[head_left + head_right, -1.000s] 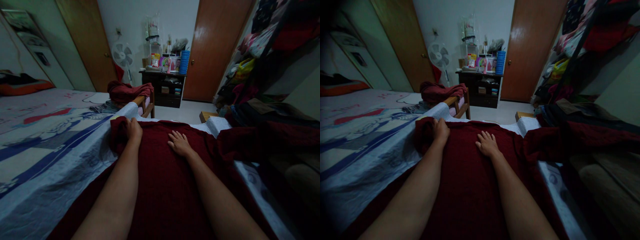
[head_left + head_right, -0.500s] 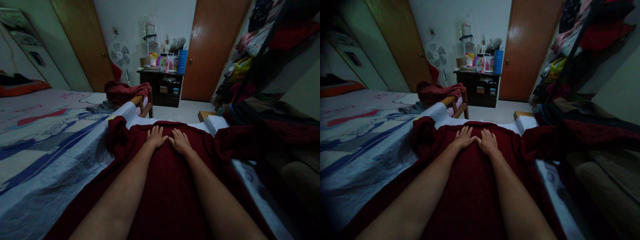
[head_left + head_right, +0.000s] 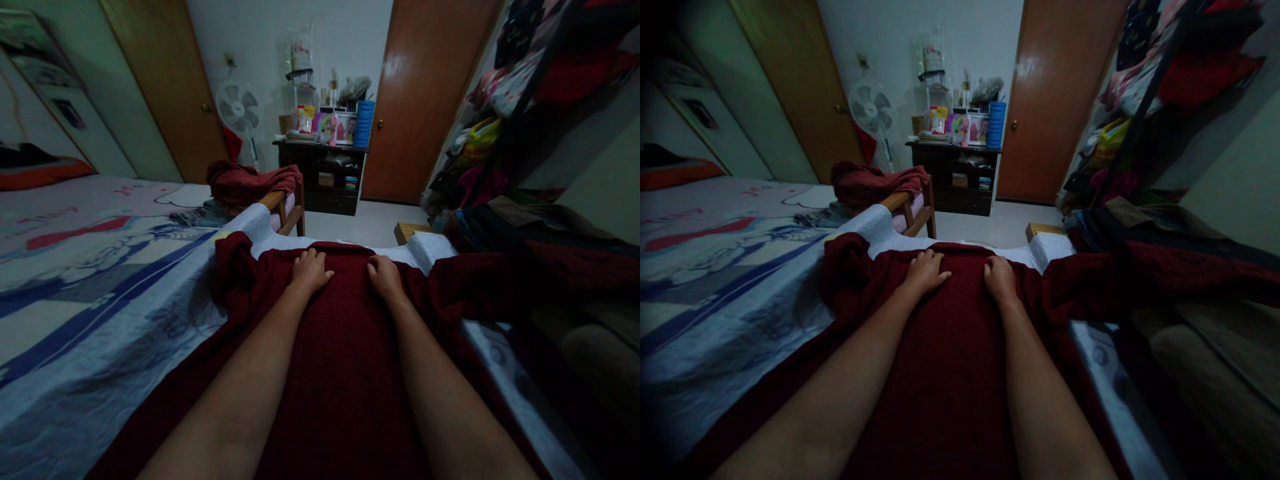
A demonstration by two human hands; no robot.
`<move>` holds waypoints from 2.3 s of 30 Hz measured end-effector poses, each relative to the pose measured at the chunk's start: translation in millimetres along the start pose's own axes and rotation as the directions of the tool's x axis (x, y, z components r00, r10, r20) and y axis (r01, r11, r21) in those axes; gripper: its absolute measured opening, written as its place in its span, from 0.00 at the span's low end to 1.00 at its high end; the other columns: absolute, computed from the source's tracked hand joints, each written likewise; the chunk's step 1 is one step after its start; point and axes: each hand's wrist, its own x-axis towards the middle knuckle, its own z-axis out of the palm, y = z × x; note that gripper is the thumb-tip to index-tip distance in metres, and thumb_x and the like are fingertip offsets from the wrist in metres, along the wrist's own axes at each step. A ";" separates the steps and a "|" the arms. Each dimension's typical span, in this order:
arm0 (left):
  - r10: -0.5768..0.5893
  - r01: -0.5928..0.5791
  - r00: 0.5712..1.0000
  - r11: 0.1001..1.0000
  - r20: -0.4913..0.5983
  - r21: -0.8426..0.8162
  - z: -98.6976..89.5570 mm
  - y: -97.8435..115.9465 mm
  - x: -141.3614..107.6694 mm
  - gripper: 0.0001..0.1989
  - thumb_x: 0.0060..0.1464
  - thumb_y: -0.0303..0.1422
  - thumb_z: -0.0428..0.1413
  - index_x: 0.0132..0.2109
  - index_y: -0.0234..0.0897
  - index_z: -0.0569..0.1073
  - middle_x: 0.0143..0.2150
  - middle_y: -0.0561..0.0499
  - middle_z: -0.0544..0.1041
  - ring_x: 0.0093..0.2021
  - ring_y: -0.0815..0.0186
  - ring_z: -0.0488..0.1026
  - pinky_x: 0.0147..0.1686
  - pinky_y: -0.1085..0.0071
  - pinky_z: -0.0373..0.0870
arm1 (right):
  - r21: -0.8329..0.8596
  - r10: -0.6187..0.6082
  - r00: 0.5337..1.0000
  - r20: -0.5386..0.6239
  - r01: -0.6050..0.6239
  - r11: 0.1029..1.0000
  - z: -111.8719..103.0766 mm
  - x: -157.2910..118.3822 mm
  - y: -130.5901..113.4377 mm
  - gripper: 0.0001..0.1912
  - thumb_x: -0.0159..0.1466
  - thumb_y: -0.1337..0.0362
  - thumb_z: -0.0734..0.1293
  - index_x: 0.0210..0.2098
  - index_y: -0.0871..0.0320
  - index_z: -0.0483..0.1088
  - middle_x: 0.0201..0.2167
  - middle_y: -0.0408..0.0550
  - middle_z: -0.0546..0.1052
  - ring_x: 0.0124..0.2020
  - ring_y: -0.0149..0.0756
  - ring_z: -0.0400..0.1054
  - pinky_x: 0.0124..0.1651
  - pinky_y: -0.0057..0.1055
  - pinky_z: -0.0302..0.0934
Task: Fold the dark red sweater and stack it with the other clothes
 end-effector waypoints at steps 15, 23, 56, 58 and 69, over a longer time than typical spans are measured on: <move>-0.122 0.123 0.987 0.992 0.103 -0.006 6.3 -1.9 0.6 0.31 0.57 0.51 0.48 0.62 0.39 0.62 0.65 0.38 0.61 0.62 0.45 0.59 0.58 0.51 0.58 | -0.219 0.149 0.985 0.084 -0.127 0.967 -9.4 -2.9 9.5 0.15 0.64 0.62 0.60 0.47 0.58 0.72 0.51 0.55 0.74 0.50 0.44 0.68 0.49 0.36 0.60; -0.015 0.020 0.985 0.999 0.172 -0.026 -15.1 7.6 -0.8 0.17 0.55 0.35 0.56 0.52 0.37 0.70 0.55 0.39 0.72 0.53 0.54 0.71 0.48 0.63 0.68 | -0.194 -0.048 0.994 0.096 0.066 0.979 -7.1 -9.5 -16.2 0.11 0.63 0.64 0.62 0.43 0.57 0.72 0.46 0.52 0.74 0.48 0.41 0.66 0.51 0.33 0.58; 0.242 -0.126 0.909 0.935 0.338 -0.331 -18.2 -14.7 7.4 0.13 0.42 0.20 0.53 0.35 0.37 0.76 0.35 0.51 0.79 0.33 0.67 0.73 0.30 0.75 0.63 | -0.068 -0.122 0.905 0.408 0.163 0.984 -33.8 -9.2 -26.3 0.07 0.62 0.70 0.60 0.34 0.56 0.69 0.38 0.49 0.77 0.35 0.34 0.67 0.36 0.28 0.54; 0.240 -0.120 0.911 0.932 0.336 -0.341 -14.8 -15.4 7.9 0.13 0.42 0.21 0.53 0.35 0.37 0.75 0.35 0.51 0.79 0.33 0.67 0.73 0.29 0.75 0.63 | -0.068 -0.121 0.900 0.418 0.164 0.984 -33.2 -9.6 -26.3 0.07 0.62 0.70 0.59 0.34 0.57 0.69 0.38 0.49 0.77 0.35 0.34 0.67 0.36 0.28 0.54; 0.234 -0.110 0.914 0.929 0.332 -0.352 -13.4 -17.2 9.0 0.12 0.42 0.22 0.54 0.36 0.38 0.74 0.35 0.52 0.78 0.34 0.67 0.72 0.29 0.75 0.63 | -0.056 -0.104 0.915 0.390 0.136 0.989 -28.0 -7.8 -22.3 0.06 0.61 0.70 0.60 0.34 0.56 0.69 0.36 0.48 0.77 0.35 0.34 0.68 0.36 0.28 0.54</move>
